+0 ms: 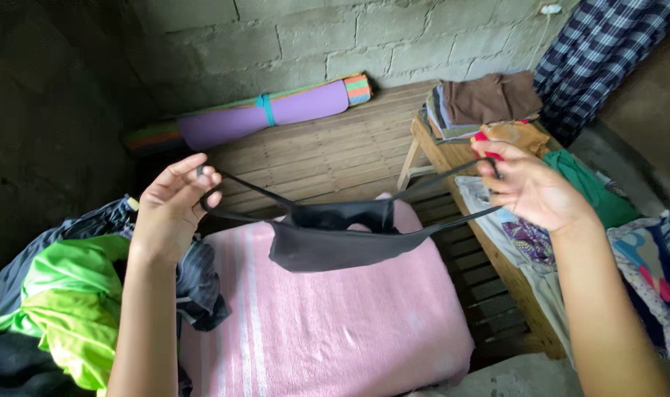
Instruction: The person folds several garments one by one on a pink towel placed on a wooden bench. They handle a beige top, a red top, a brown top, a black top, and a grey top, smoothing and folding each before stacking them on a nearby wooden table.
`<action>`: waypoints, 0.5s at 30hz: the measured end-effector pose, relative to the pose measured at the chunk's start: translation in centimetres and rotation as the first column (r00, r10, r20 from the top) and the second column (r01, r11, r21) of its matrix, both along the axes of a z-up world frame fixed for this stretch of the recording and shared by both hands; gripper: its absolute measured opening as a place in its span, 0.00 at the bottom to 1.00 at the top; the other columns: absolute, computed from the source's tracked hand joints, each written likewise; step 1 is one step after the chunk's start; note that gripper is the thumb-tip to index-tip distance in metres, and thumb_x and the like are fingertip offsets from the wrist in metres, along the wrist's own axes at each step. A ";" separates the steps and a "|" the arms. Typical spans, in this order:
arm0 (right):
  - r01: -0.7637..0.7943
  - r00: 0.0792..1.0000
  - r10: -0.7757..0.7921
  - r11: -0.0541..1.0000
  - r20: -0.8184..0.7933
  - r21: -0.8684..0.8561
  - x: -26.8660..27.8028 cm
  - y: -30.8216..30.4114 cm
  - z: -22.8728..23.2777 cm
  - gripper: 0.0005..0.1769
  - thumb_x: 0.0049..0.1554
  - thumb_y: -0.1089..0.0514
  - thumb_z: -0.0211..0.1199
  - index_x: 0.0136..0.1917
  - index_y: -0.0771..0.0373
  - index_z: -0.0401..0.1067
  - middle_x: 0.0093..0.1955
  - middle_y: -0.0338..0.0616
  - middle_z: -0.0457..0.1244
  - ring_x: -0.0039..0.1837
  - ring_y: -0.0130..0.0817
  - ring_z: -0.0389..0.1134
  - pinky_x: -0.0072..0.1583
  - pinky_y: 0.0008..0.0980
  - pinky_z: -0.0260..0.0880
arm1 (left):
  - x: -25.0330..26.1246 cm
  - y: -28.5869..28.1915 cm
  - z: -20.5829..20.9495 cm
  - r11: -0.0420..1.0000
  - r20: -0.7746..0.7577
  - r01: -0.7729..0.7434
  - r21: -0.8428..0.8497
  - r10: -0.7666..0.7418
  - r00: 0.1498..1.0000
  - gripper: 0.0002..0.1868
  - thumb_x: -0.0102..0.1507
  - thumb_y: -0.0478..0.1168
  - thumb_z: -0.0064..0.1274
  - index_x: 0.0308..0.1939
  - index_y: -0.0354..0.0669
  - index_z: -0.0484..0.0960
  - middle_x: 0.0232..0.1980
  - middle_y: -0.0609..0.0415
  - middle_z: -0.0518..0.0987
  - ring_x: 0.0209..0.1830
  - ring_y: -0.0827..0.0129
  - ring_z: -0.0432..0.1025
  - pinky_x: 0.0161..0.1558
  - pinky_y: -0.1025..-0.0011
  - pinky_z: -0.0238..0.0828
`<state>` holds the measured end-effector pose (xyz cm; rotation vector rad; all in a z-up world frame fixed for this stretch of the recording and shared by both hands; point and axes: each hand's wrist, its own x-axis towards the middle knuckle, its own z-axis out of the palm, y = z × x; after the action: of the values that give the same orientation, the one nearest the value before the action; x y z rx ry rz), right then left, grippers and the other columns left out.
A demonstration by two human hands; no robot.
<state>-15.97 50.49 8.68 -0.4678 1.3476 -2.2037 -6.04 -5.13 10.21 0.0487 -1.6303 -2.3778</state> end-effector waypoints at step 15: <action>0.026 0.999 -0.019 0.962 0.028 -0.273 -1.3 0.3 -5.3 0.26 0.65 0.71 0.59 0.75 0.66 0.63 0.67 0.50 0.63 0.57 0.30 0.67 0.53 0.25 0.69 | 5.2 -5.5 -3.4 0.977 0.118 -0.189 -0.101 0.201 0.973 0.08 0.69 0.26 0.48 0.49 0.37 0.80 0.40 0.54 0.78 0.34 0.72 0.71 0.39 0.74 0.72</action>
<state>-17.29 50.83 3.35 -0.5240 1.0424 -2.4182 -0.83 -10.62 6.82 0.3347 -1.7000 -2.1915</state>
